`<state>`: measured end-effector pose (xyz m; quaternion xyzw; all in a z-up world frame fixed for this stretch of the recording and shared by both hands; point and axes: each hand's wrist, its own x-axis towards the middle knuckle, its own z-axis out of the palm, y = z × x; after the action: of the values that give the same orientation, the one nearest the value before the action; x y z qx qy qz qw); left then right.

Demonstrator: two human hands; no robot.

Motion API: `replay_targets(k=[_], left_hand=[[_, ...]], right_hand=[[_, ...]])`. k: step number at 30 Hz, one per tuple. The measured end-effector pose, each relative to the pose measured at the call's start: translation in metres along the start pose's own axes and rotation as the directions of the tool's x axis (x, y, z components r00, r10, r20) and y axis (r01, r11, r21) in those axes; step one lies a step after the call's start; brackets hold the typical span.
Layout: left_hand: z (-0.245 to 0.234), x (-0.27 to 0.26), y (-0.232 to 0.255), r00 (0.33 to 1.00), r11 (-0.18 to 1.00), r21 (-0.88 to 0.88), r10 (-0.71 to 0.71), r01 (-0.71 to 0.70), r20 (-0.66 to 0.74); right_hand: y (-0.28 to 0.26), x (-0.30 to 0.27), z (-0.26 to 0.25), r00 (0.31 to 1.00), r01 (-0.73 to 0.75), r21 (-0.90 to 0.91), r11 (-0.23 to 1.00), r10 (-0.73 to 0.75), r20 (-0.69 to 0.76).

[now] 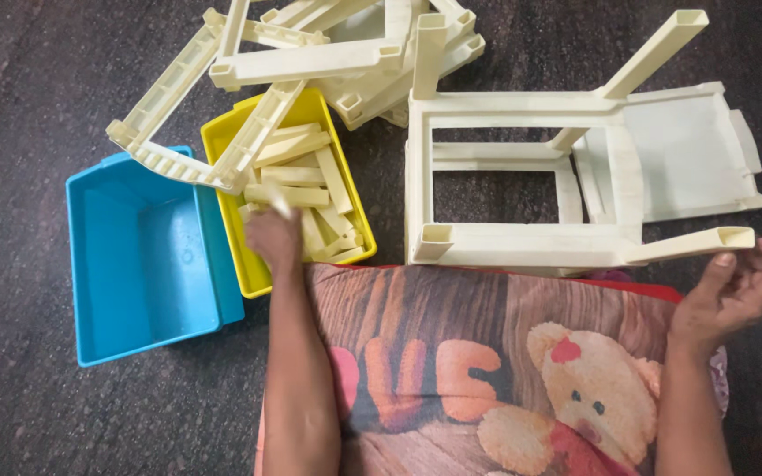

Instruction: The person wipes cream-colored plastic frames and flat panels with a pink cloth, then assembles them into a rectangular frame structure by inserting short plastic legs and connecting bars. The assembled frame is placed on the floor next to other parts.

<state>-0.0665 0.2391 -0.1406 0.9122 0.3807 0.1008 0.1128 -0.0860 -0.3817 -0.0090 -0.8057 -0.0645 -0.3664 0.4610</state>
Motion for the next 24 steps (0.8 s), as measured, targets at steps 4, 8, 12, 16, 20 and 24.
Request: replay_targets(k=[4, 8, 12, 16, 20, 24], left_hand=[[0.004, -0.003, -0.013, 0.985, 0.981, -0.093, -0.173, 0.171, -0.020], [0.017, 0.007, -0.024, 0.942, 0.967, -0.069, -0.221, 0.245, 0.255], [0.015, 0.004, -0.019, 0.982, 0.991, -0.013, -0.131, 0.134, 0.138], [-0.017, -0.007, -0.007, 0.997, 0.989, -0.139, -0.064, 0.057, -0.044], [-0.037, -0.010, 0.007, 0.998, 0.981, -0.191, -0.013, 0.026, 0.066], [-0.024, -0.008, 0.002, 0.981, 0.989, -0.145, 0.037, -0.009, 0.192]], right_hand=[[0.014, -0.007, -0.009, 1.000, -0.008, -0.009, 1.000, 0.008, -0.022], [0.017, -0.007, -0.012, 0.999, 0.016, -0.046, 0.999, -0.018, -0.051], [0.015, -0.006, -0.013, 0.988, -0.012, 0.051, 0.999, 0.019, -0.156], [-0.002, 0.001, -0.008, 0.981, -0.027, 0.056, 0.998, 0.037, -0.190], [-0.035, 0.005, -0.006, 0.982, 0.021, -0.085, 0.996, -0.036, -0.184], [-0.049, 0.013, -0.007, 0.978, 0.155, -0.229, 0.961, -0.182, -0.102]])
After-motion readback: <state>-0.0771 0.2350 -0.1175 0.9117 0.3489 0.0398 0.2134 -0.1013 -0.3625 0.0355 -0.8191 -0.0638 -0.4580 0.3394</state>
